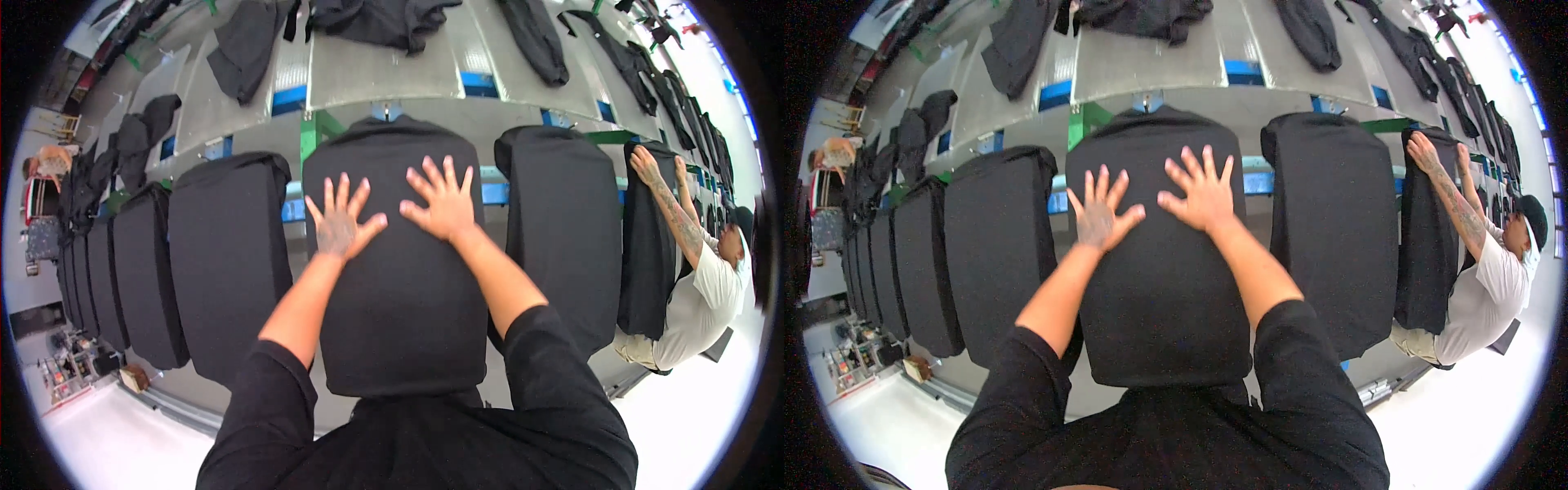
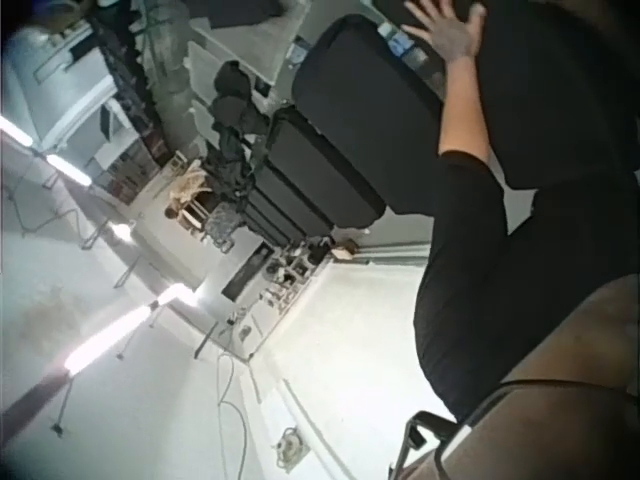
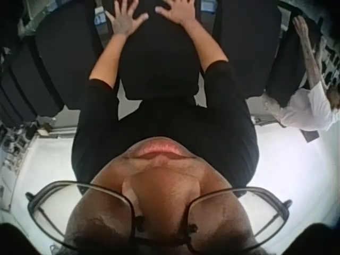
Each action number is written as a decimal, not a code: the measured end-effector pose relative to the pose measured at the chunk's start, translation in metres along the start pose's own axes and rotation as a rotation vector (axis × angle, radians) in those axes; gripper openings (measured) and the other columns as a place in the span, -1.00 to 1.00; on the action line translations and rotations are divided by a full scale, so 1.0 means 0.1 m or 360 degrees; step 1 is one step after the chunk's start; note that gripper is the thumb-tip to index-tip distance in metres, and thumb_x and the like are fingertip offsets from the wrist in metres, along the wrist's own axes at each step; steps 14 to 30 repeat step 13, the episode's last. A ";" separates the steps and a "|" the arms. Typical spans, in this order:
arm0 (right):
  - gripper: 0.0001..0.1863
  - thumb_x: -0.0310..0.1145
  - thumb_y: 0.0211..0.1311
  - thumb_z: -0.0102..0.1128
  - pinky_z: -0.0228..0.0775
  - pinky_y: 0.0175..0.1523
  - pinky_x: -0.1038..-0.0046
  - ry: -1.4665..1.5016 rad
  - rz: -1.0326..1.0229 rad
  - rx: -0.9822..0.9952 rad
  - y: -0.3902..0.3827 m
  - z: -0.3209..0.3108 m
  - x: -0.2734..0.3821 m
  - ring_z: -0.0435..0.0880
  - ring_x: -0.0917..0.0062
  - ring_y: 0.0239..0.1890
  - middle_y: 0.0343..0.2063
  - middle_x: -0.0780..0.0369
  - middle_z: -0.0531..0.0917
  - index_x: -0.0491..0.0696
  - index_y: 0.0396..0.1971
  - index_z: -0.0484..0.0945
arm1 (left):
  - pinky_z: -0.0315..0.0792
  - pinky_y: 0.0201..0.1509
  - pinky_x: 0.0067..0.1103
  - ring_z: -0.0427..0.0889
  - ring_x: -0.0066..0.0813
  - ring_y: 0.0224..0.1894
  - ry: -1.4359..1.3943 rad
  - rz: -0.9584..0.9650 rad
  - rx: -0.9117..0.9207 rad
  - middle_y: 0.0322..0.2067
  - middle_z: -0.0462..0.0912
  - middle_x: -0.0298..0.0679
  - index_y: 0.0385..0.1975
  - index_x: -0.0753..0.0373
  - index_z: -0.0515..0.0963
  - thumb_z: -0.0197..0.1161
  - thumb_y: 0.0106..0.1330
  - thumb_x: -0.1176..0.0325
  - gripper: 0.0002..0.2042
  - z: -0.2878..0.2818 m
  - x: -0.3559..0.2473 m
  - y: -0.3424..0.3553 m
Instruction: Loading black t-shirts onto a screen printing press platen and aligning them for printing.
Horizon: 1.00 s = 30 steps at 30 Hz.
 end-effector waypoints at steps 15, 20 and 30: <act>-0.31 0.39 0.37 -0.18 -0.40 0.46 -0.38 0.0203 -0.0719 0.0497 -3.78 -0.37 1.53 -0.01 0.17 0.57 0.52 0.36 0.14 0.45 0.43 0.29 | -0.07 0.47 0.18 -0.01 -0.19 0.56 0.0233 0.0821 -0.0334 0.49 0.16 -0.41 0.44 -0.31 0.28 0.13 0.33 -0.24 -0.35 0.76 -0.80 -4.30; -0.31 0.39 0.37 -0.18 -0.40 0.46 -0.38 0.0203 -0.0719 0.0497 -3.78 -0.37 1.53 -0.01 0.17 0.57 0.52 0.36 0.14 0.45 0.43 0.29 | -0.07 0.47 0.18 -0.01 -0.19 0.56 0.0233 0.0821 -0.0334 0.49 0.16 -0.41 0.44 -0.31 0.28 0.13 0.33 -0.24 -0.35 0.76 -0.80 -4.30; -0.31 0.39 0.37 -0.18 -0.40 0.46 -0.38 0.0203 -0.0719 0.0497 -3.78 -0.37 1.53 -0.01 0.17 0.57 0.52 0.36 0.14 0.45 0.43 0.29 | -0.07 0.47 0.18 -0.01 -0.19 0.56 0.0233 0.0821 -0.0334 0.49 0.16 -0.41 0.44 -0.31 0.28 0.13 0.33 -0.24 -0.35 0.76 -0.80 -4.30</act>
Point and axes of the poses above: each hand's wrist, its own y-axis towards the middle knuckle, its own z-axis out of the palm, x = y × z, the point moved 6 cm from there along y, towards the middle knuckle
